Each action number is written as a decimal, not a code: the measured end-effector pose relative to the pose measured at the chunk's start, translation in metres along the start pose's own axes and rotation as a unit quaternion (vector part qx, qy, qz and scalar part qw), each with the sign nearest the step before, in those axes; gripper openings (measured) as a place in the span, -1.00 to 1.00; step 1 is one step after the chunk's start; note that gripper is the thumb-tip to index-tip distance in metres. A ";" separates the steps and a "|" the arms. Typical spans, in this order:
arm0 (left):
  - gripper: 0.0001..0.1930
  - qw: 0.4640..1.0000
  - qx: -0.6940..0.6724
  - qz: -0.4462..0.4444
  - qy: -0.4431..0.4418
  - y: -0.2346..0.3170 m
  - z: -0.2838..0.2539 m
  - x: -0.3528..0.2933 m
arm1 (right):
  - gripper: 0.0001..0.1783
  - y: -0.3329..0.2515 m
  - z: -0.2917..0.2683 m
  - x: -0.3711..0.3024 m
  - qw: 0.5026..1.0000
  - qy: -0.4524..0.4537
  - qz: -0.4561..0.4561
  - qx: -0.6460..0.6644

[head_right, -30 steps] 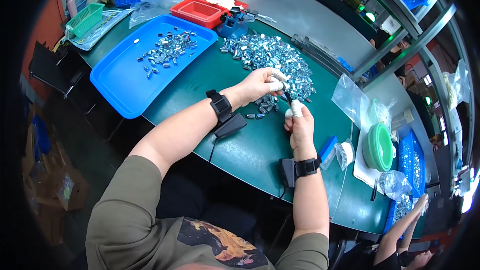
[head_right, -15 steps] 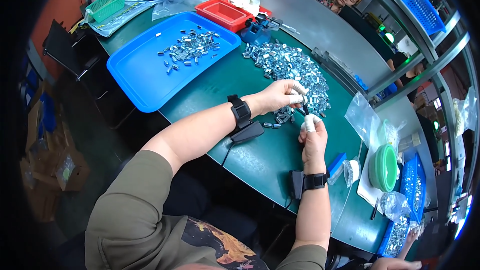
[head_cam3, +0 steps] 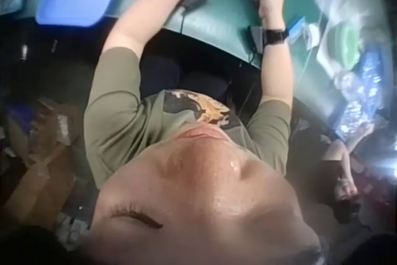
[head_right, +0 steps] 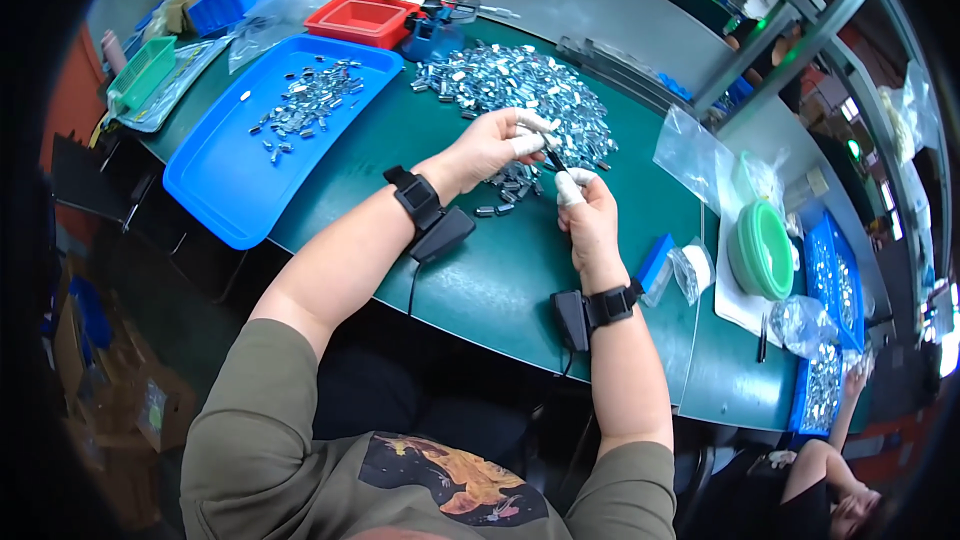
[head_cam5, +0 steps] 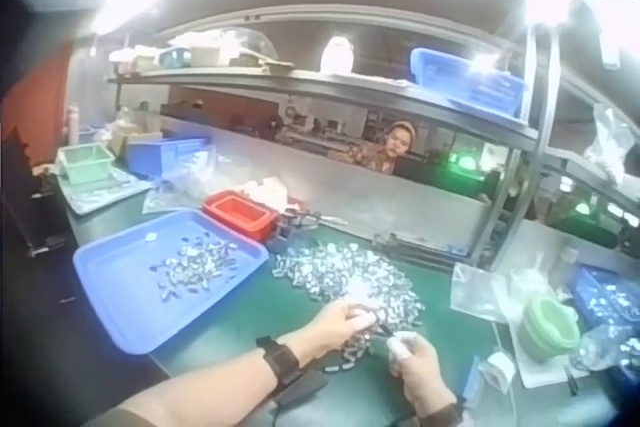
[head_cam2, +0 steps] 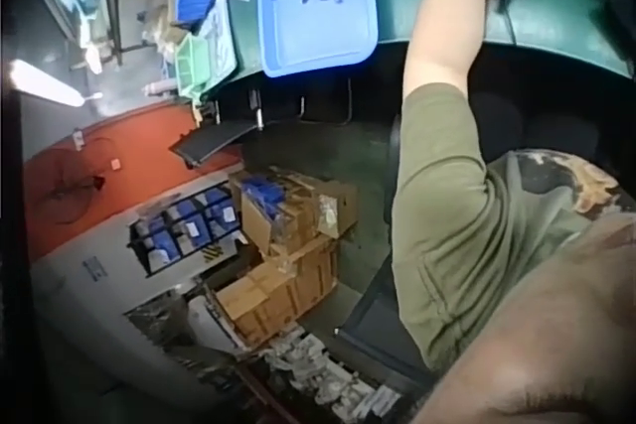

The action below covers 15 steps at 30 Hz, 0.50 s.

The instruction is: Manually assembling small metal pins into plastic caps at a production workstation.

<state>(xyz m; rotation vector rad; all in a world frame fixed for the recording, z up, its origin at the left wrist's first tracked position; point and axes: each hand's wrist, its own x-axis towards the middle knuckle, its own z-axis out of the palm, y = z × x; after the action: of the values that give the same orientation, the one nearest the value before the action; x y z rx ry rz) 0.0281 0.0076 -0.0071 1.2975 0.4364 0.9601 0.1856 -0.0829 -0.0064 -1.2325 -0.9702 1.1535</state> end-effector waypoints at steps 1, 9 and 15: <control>-0.79 1.000 0.006 -0.007 0.011 0.000 0.000 -0.001 | -0.75 0.002 0.000 0.002 1.000 -0.012 -0.008 -0.024; -0.80 1.000 0.009 -0.005 0.004 0.002 0.002 -0.002 | -0.76 0.000 0.000 -0.002 1.000 -0.012 -0.002 -0.019; -0.79 1.000 0.003 -0.003 0.005 0.005 0.006 -0.005 | -0.75 0.002 0.006 -0.002 0.998 0.007 -0.061 0.011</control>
<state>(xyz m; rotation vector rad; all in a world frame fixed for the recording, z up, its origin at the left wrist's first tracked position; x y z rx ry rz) 0.0280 -0.0001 -0.0021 1.2959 0.4513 0.9617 0.1796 -0.0837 -0.0076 -1.1468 -1.0064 1.0552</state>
